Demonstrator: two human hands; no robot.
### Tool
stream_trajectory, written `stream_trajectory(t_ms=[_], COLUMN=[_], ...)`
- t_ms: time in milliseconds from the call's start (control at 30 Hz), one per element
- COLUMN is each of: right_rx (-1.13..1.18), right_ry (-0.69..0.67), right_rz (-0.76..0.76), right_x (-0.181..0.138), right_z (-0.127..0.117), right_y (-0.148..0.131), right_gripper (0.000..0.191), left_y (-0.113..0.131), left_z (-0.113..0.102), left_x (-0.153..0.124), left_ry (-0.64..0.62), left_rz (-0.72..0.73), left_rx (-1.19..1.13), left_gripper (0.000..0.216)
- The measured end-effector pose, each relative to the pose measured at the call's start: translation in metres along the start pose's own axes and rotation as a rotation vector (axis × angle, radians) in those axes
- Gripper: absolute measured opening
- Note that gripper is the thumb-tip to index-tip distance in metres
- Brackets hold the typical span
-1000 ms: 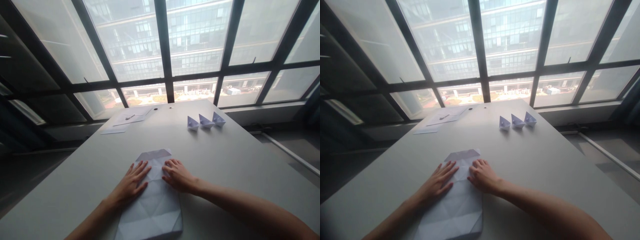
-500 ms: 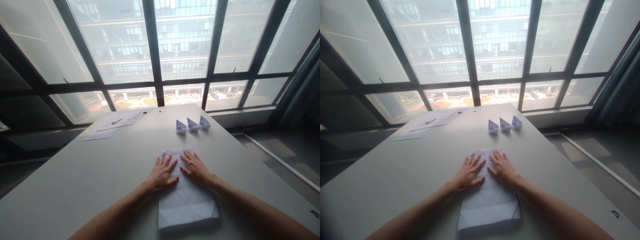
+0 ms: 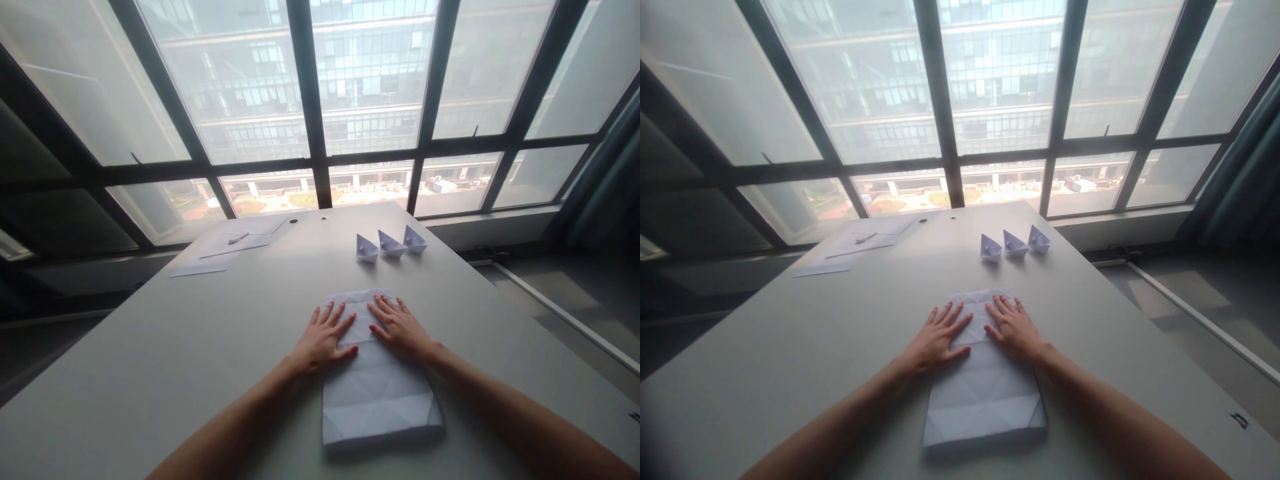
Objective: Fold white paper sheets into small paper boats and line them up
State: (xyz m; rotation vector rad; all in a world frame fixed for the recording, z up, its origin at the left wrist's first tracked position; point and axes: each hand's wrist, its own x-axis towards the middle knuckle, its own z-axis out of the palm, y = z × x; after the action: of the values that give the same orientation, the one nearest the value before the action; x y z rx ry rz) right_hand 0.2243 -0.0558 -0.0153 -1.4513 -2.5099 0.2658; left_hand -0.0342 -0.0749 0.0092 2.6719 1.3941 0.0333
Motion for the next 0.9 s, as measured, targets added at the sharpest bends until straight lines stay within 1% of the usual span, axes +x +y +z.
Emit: stream_trajectory(t_ms=[100, 167, 233, 267, 333, 367, 433, 533, 733, 900], right_rx=[-0.02, -0.028, -0.026, -0.015, 0.021, 0.041, 0.071, 0.085, 0.055, 0.023], right_ry=[0.049, 0.105, 0.151, 0.149, 0.095, 0.057, -0.003, -0.035, -0.038, -0.019], right_rz=[0.141, 0.189, 0.134, 0.064, -0.083, -0.133, -0.174, -0.164, -0.114, -0.012], right_x=[-0.002, -0.003, -0.004, -0.005, -0.006, -0.006, -0.007, -0.007, -0.006, -0.005], right_z=[-0.002, -0.002, -0.003, -0.004, -0.005, -0.005, -0.005, -0.004, -0.002, 0.001], right_y=[0.003, 0.002, -0.003, -0.006, -0.012, -0.015, -0.018, -0.019, -0.018, -0.009], right_gripper=[0.058, 0.056, 0.054, 0.054, 0.054, 0.056, 0.06, 0.063, 0.062, 0.056], left_y=[-0.001, -0.001, -0.001, -0.001, -0.001, -0.001, -0.002, -0.002, -0.002, -0.001], left_z=[0.001, 0.002, 0.003, 0.004, 0.005, 0.005, 0.006, 0.006, 0.002, 0.0], left_x=[0.001, 0.001, 0.002, 0.002, 0.002, 0.002, 0.002, 0.002, 0.002, 0.003], left_ry=[-0.001, 0.001, 0.006, 0.009, 0.019, 0.023, 0.027, 0.031, 0.01, -0.007], left_rz=[0.002, 0.002, -0.001, -0.002, -0.001, 0.0, 0.002, 0.003, 0.042, 0.038], left_rx=[-0.007, -0.007, -0.006, -0.007, -0.008, -0.009, -0.01, -0.01, -0.009, -0.024], left_gripper=[0.08, 0.081, 0.081, 0.081, 0.081, 0.081, 0.082, 0.082, 0.078, 0.076])
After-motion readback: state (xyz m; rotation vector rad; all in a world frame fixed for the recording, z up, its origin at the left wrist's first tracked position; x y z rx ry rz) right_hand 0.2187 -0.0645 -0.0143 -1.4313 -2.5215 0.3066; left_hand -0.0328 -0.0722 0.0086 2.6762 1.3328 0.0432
